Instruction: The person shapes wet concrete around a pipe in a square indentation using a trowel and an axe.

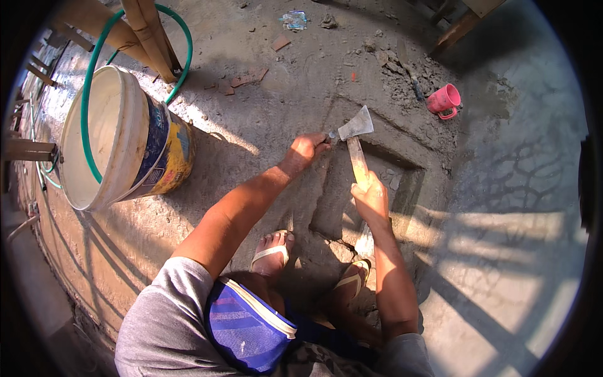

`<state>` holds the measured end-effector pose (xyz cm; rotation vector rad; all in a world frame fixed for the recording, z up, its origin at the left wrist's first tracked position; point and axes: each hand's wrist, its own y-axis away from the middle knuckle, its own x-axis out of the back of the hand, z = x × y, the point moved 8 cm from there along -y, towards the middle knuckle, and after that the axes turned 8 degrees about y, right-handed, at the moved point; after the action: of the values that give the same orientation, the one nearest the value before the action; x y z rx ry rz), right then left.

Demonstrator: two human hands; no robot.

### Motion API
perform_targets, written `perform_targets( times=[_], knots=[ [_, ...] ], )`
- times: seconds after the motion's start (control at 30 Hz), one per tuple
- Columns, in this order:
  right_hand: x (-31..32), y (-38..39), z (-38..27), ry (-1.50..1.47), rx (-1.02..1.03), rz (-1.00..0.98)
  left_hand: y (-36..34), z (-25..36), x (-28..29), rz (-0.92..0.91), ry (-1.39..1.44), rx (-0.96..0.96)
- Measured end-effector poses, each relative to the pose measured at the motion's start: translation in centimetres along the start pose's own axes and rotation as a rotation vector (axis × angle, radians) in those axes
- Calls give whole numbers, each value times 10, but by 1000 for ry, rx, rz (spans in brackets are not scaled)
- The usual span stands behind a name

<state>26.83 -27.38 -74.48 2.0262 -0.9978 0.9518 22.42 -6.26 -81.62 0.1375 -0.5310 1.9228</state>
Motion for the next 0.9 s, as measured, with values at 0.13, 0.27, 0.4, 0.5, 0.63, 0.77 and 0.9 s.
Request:
perform_targets(
  times=[0.13,0.27,0.4,0.5,0.63,0.77,0.9],
  knots=[
    [101,-2,-62,-382,38,187,3,-3,7,77,49,-12],
    [192,26,-134,-675,306,691,7,-9,3,52,-25,-17],
    [115,21,-70,-796,358,843,3,0,-4,54,2,-15],
    [-18,-12,-13,-27,36,-65,2,0,3,63,-32,-59],
    [57,-11,-51,-169,0,77,12,-2,0,89,59,-10],
    [182,10,-135,-611,324,613,11,-6,4,69,-51,-11],
    [188,37,-132,-711,424,921,5,2,-3,69,24,-2]
  ],
)
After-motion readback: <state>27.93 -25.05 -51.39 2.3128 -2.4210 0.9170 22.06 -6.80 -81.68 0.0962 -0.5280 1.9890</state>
